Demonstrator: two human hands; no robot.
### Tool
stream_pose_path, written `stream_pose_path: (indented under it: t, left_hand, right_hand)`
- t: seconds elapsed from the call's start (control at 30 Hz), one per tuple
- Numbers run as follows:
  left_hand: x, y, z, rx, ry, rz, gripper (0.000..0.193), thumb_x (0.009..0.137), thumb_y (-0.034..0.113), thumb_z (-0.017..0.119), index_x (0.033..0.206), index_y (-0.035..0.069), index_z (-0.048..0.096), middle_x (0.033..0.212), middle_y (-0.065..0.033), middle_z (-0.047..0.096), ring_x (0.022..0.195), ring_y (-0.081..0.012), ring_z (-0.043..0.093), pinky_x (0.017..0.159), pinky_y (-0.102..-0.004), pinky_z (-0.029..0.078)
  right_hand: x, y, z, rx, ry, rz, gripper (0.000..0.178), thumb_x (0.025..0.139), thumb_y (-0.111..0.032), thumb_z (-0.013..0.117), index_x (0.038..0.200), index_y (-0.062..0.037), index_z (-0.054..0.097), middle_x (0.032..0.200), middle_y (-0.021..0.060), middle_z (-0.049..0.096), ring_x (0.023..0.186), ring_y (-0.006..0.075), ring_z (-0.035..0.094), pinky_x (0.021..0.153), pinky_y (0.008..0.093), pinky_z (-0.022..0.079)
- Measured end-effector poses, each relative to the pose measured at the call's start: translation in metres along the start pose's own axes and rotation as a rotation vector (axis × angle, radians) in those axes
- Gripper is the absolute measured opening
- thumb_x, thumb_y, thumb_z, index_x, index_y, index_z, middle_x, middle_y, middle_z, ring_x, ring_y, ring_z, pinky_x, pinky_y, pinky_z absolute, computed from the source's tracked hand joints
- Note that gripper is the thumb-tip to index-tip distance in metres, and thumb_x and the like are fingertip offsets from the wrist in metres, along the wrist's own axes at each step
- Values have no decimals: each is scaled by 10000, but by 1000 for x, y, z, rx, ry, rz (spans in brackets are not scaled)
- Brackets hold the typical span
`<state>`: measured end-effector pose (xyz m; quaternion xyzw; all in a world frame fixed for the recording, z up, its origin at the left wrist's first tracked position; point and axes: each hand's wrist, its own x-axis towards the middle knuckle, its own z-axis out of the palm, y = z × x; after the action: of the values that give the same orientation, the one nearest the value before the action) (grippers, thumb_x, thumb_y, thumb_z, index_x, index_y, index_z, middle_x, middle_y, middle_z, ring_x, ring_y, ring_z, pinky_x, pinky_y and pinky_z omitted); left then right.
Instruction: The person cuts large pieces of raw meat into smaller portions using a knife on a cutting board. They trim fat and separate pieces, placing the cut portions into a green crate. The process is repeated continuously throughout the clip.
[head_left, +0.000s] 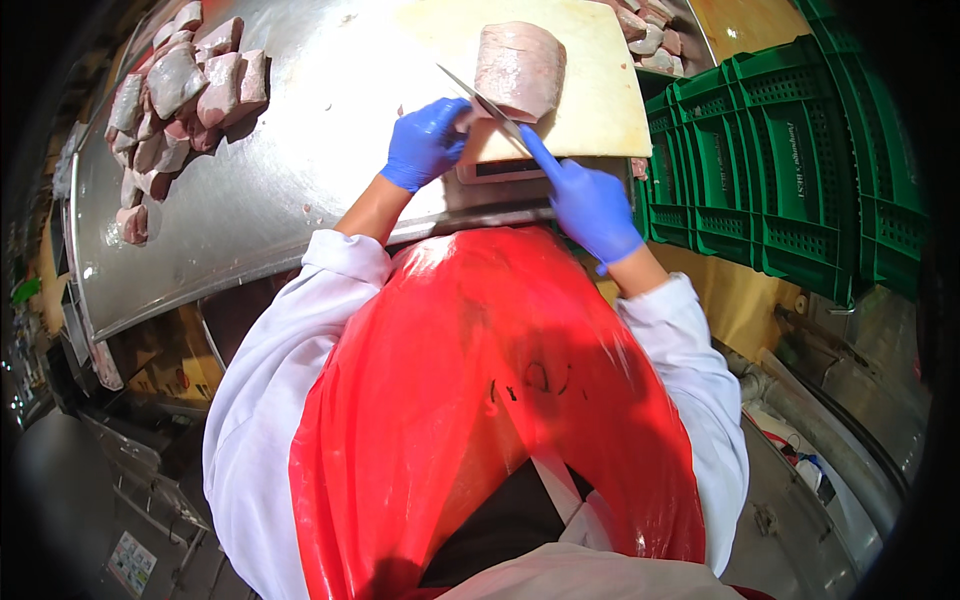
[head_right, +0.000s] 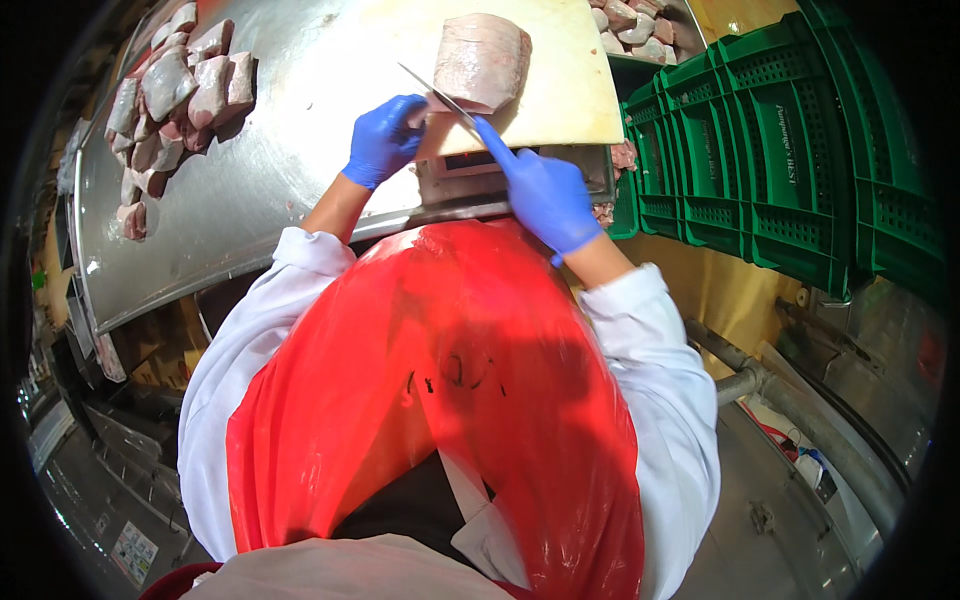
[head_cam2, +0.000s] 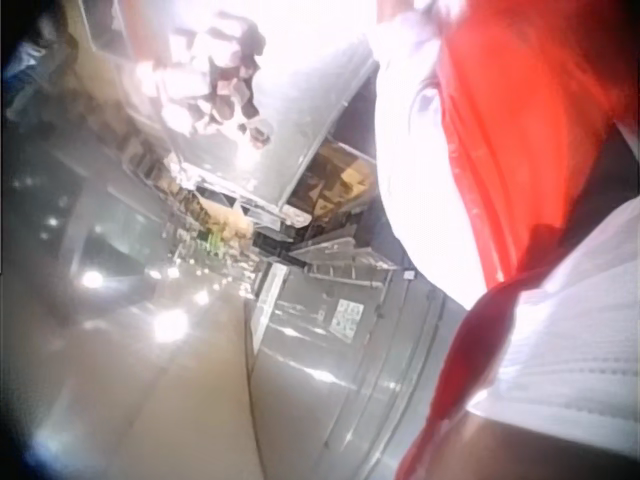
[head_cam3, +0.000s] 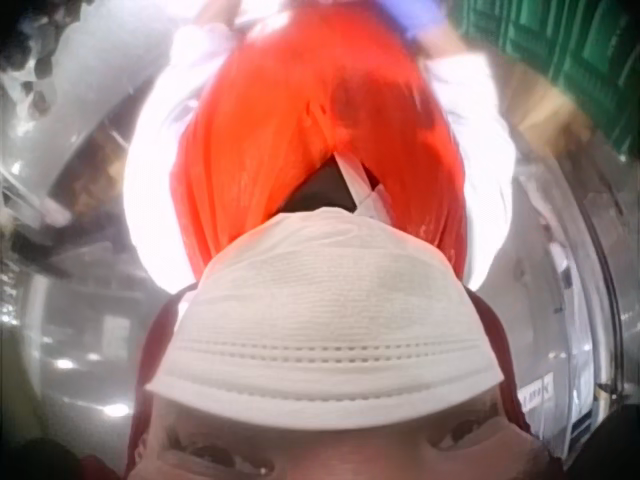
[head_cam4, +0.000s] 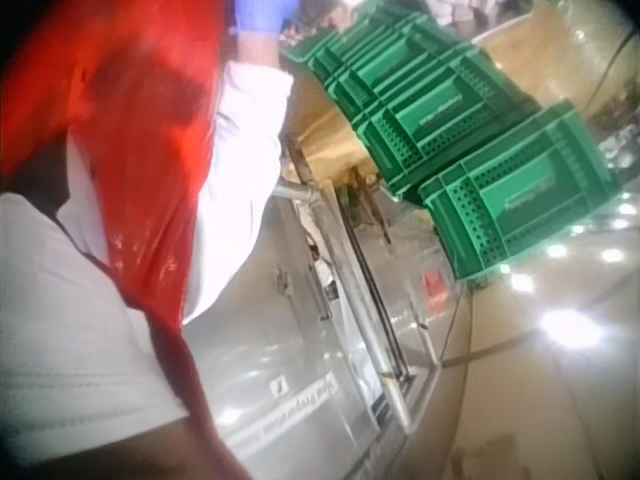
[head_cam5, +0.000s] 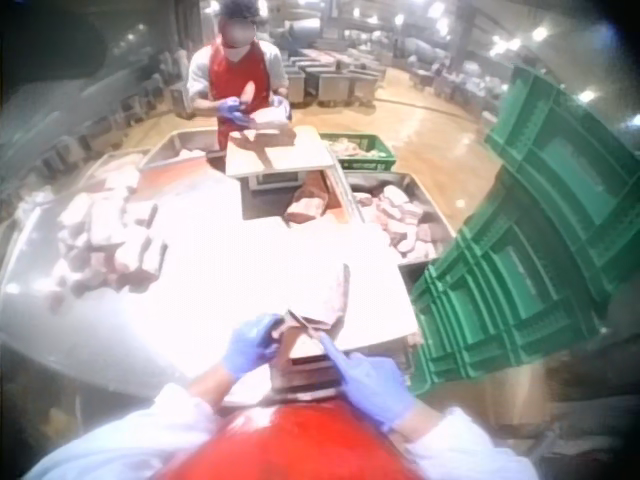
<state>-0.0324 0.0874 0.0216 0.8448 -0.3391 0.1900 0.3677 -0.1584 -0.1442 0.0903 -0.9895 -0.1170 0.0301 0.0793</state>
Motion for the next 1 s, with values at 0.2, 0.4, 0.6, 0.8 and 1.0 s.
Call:
stream_pose_path:
  t: [0.2,0.4,0.6,0.8,1.0]
  left_hand:
    - [-9,-32,-40,-72,-33,-156,251,820,84,734,1066,85,682,996,-127,717,802,-307,714,706,-358,570]
    - [-4,-32,-43,-201,6,-88,235,818,81,743,1042,85,674,960,-123,691,786,-306,690,694,-352,555]
    - [38,-18,-59,-696,193,-189,108,1024,133,562,1023,29,594,1027,-149,655,972,-226,633,847,-335,521]
    - [125,26,-54,-1129,234,-310,239,1078,258,486,961,77,589,920,-80,672,756,-148,614,594,-247,392]
    - [222,147,20,-1138,173,-113,176,1041,253,571,1039,80,602,845,-34,634,725,-106,595,626,-242,482]
  right_hand:
    - [-56,8,-31,-191,-127,25,845,832,-34,588,1584,-289,298,715,109,574,530,310,608,501,444,516]
    - [6,-14,-32,103,205,4,832,838,-59,634,1575,-280,319,726,114,591,563,303,617,546,434,514]
    - [-25,19,-35,430,381,290,725,913,-80,587,1571,-251,337,625,144,553,485,218,524,558,349,494]
    - [-92,54,-26,757,602,566,780,916,-53,623,1595,-224,278,703,77,666,550,68,503,568,285,491]
    - [-146,88,3,701,664,674,800,919,-18,619,1604,-226,264,801,-3,649,587,43,506,534,243,483]
